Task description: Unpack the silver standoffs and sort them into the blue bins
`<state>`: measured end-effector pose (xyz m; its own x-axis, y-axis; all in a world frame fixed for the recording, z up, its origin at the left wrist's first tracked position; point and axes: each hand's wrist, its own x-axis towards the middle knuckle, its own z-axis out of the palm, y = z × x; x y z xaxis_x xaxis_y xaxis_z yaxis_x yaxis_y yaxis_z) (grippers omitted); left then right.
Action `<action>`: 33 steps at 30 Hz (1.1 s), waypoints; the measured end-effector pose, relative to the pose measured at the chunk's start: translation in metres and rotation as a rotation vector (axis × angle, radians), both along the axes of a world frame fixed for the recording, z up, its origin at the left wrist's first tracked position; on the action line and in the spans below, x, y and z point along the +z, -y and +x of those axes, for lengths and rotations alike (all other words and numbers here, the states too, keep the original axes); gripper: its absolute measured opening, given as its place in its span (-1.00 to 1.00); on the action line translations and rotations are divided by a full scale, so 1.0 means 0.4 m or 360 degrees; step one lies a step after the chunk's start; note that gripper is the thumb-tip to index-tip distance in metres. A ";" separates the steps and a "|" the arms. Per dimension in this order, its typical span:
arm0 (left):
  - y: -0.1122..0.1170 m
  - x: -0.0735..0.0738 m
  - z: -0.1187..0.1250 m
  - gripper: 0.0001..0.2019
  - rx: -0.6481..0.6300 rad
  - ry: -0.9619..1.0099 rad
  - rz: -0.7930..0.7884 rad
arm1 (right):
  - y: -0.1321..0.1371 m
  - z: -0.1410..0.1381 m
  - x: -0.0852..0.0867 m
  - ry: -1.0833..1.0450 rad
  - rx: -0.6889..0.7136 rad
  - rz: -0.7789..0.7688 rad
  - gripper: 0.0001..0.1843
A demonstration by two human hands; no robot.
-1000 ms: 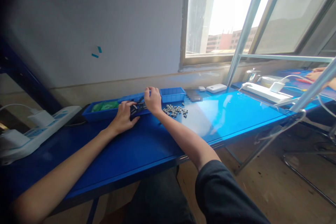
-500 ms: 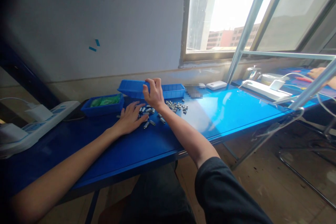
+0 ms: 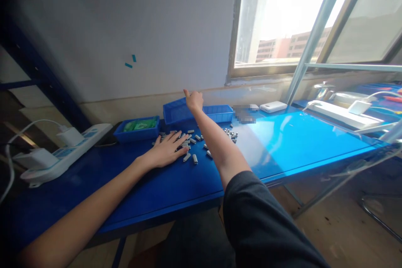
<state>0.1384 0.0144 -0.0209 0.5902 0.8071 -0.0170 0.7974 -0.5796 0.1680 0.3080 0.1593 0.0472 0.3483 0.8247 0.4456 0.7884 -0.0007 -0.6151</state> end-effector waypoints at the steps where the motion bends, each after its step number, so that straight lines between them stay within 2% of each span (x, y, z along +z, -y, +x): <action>1: 0.002 0.001 -0.001 -0.28 -0.0002 0.0002 -0.0001 | 0.003 -0.010 -0.008 0.0102 -0.0010 -0.0016 -0.36; 4: 0.003 0.002 -0.002 -0.27 0.0000 0.0014 0.0010 | 0.034 -0.024 -0.032 0.0449 -0.0023 0.0037 -0.37; 7: 0.002 0.000 0.000 -0.24 -0.0003 0.0027 0.0011 | 0.089 -0.008 -0.053 0.0695 0.0062 0.0046 -0.50; 14: -0.003 0.001 0.002 -0.22 0.0040 0.0021 0.0020 | 0.208 0.050 -0.125 0.1095 0.0660 -0.0187 -0.57; 17: -0.007 0.002 0.003 -0.22 0.0071 0.0010 0.0012 | 0.215 0.058 -0.138 0.1139 0.0607 -0.0033 -0.57; 20: -0.008 -0.001 0.005 -0.23 0.0096 -0.0015 0.0017 | 0.197 0.058 -0.137 0.1083 0.0524 0.0162 -0.47; 23: -0.008 0.003 0.004 -0.26 0.0080 -0.0029 0.0009 | 0.179 0.055 -0.141 0.1091 0.0543 0.0044 -0.42; 25: -0.017 0.017 -0.006 -0.29 0.0029 -0.0008 0.0024 | 0.179 0.055 -0.146 0.1110 0.0503 -0.0033 -0.48; 28: -0.053 0.061 -0.050 -0.34 -0.0012 0.0200 0.0292 | 0.193 0.061 -0.149 0.1096 0.0389 -0.0073 -0.56; 30: -0.091 0.092 -0.107 -0.41 0.0150 0.0461 0.0621 | 0.206 0.069 -0.145 0.1082 0.0380 -0.0109 -0.56; 33: -0.145 0.110 -0.223 -0.51 0.0698 0.0658 0.0991 | 0.221 0.079 -0.139 0.1078 0.0414 -0.0137 -0.57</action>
